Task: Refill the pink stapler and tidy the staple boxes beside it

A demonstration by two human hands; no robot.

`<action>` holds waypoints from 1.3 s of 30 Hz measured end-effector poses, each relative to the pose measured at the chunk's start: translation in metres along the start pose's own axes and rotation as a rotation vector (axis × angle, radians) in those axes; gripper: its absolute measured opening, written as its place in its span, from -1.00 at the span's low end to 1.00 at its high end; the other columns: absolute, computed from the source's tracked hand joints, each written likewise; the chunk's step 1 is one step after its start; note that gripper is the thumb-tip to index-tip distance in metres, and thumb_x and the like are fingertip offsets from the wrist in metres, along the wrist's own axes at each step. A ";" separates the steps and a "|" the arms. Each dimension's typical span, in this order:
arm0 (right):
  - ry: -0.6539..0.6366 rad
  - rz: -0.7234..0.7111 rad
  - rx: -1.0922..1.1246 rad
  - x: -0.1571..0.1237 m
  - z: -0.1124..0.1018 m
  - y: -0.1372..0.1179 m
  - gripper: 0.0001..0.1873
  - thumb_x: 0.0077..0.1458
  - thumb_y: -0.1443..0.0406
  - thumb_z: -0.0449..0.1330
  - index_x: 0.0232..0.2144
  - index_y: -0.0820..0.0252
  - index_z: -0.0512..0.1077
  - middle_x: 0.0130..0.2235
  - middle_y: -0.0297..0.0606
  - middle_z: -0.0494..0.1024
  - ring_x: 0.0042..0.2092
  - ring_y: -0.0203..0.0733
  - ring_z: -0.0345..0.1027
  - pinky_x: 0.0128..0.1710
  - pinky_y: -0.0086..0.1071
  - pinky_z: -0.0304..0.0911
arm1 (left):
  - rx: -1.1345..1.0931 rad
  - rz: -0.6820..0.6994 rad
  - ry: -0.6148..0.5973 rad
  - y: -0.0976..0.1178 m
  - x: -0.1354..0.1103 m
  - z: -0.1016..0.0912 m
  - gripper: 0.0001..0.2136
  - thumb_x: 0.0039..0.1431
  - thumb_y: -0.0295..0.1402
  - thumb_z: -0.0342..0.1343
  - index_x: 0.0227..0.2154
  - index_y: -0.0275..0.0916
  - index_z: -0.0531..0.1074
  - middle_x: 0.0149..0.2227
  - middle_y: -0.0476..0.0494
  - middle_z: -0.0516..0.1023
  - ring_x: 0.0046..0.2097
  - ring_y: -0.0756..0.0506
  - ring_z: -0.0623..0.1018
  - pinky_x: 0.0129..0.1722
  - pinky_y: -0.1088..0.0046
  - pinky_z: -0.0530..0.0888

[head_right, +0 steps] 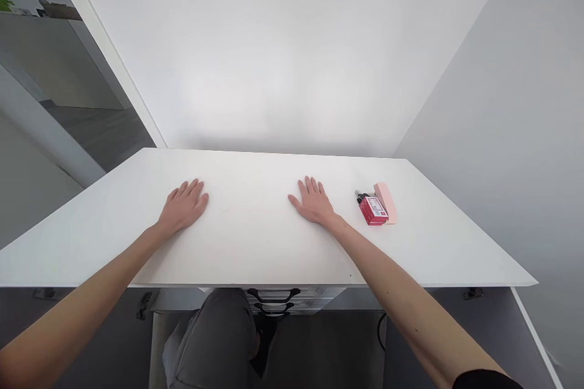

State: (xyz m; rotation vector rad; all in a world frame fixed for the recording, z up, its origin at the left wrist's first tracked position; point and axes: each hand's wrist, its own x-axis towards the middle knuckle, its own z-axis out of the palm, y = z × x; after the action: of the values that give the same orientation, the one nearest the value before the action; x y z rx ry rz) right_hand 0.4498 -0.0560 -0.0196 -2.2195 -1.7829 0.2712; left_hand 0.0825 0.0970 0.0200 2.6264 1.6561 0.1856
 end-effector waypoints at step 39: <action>-0.031 -0.043 0.026 0.005 -0.004 -0.016 -0.02 0.37 -0.27 -0.34 0.53 0.24 -0.04 0.58 -0.14 -0.24 0.58 -0.04 -0.48 0.54 -0.06 -0.49 | -0.004 0.087 -0.054 0.026 0.005 0.002 -0.16 0.37 0.20 -0.36 0.51 -0.30 -0.01 0.56 -0.24 -0.10 0.57 -0.34 -0.12 0.50 0.00 -0.09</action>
State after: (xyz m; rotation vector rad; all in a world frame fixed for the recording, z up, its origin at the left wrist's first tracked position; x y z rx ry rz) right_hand 0.4377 -0.0488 -0.0109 -2.1675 -1.8306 0.3191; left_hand 0.1081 0.0903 0.0210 2.6775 1.5252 0.1193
